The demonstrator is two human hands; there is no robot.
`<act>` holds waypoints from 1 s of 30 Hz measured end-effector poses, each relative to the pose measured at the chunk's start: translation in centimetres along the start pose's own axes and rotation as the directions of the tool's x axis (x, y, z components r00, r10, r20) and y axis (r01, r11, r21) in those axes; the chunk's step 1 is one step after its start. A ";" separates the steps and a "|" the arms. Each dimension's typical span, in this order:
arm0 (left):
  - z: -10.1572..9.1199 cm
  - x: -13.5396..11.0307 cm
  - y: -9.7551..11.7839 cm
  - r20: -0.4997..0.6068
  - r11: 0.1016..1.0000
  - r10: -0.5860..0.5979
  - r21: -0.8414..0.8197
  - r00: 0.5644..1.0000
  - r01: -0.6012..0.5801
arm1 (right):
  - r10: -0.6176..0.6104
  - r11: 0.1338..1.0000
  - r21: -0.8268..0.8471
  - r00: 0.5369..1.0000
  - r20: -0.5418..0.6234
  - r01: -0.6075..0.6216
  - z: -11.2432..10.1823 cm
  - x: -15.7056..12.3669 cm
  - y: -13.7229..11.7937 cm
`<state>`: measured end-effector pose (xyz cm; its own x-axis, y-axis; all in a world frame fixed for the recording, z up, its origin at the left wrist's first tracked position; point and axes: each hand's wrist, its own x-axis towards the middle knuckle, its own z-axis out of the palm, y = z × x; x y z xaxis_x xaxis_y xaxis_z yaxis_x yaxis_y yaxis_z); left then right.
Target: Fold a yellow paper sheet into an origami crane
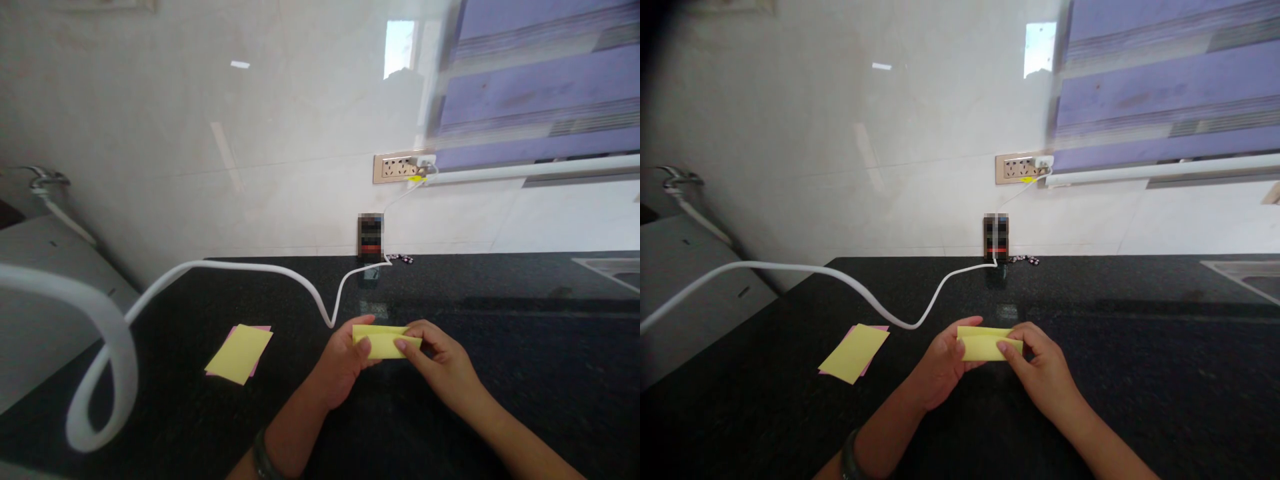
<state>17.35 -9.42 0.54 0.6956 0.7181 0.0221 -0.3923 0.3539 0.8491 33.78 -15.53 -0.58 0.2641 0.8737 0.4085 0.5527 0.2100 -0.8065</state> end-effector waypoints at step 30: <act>-0.5 0.4 -0.8 -0.226 0.971 0.030 0.236 0.974 0.025 | 0.381 0.813 0.399 0.906 0.186 -0.424 0.7 -0.2 -0.6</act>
<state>17.67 -9.15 -0.39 0.5299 0.8450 -0.0724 -0.2213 0.2202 0.9500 32.82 -15.49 -0.49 0.3032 0.9528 -0.0165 0.0225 -0.0244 -0.9995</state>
